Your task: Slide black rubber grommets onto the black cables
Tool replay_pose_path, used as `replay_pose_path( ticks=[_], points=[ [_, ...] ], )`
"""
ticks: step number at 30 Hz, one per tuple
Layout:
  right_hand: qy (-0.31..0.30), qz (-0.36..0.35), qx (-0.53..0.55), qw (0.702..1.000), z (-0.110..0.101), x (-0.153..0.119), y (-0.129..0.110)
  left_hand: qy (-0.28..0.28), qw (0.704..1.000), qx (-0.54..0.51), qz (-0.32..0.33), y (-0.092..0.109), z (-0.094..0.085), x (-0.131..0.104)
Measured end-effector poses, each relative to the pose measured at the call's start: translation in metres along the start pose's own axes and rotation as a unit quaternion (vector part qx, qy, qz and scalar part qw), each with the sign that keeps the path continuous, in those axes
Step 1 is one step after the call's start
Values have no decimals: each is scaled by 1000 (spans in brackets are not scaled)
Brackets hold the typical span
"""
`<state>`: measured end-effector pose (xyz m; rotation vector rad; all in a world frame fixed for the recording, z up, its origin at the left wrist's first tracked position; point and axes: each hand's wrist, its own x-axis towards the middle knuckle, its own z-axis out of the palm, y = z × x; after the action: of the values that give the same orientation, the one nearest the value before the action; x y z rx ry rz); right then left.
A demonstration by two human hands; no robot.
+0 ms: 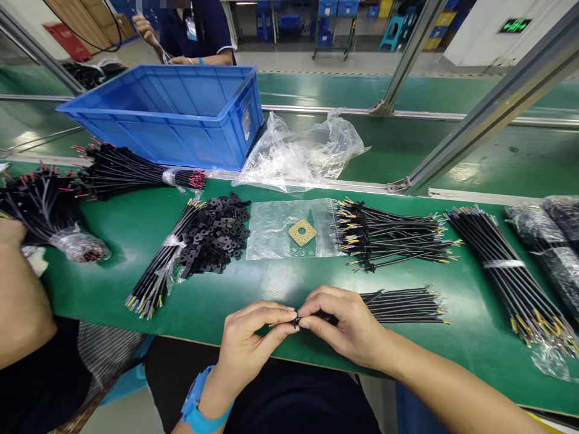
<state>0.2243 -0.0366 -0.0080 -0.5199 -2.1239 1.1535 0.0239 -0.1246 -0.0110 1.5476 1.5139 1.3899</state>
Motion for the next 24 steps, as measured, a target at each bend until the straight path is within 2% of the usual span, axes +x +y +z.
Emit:
replay_pose_path(
  ticks=[4,8,12,15,17,18,19,21,23,24],
  points=[
    [-10,52,41,998,-1,0,0,-4,1000,2,6,-2,1,3],
    [-10,71,51,996,-3,1,1,-8,1000,10,14,-5,3,3],
    [13,25,24,999,-5,4,0,12,1000,2,9,-13,6,-5],
    [54,-35,-18,998,-9,5,-4,65,997,-27,-20,-23,1,-10],
    [80,-65,-47,994,-11,6,-7,127,991,37,-33,-32,-13,-8],
    [90,-78,-62,991,-13,6,-9,169,978,115,-30,-37,-22,-5],
    [100,-90,-80,988,-15,5,-10,183,962,202,-25,-42,-32,-2],
    [118,-120,-135,976,-22,4,-12,198,923,329,2,-55,-53,7],
    [138,-154,-222,953,-34,3,-11,164,898,409,-14,-69,-70,14],
    [156,-164,-271,936,-43,3,-9,166,889,428,-3,-75,-76,15]
  ],
)
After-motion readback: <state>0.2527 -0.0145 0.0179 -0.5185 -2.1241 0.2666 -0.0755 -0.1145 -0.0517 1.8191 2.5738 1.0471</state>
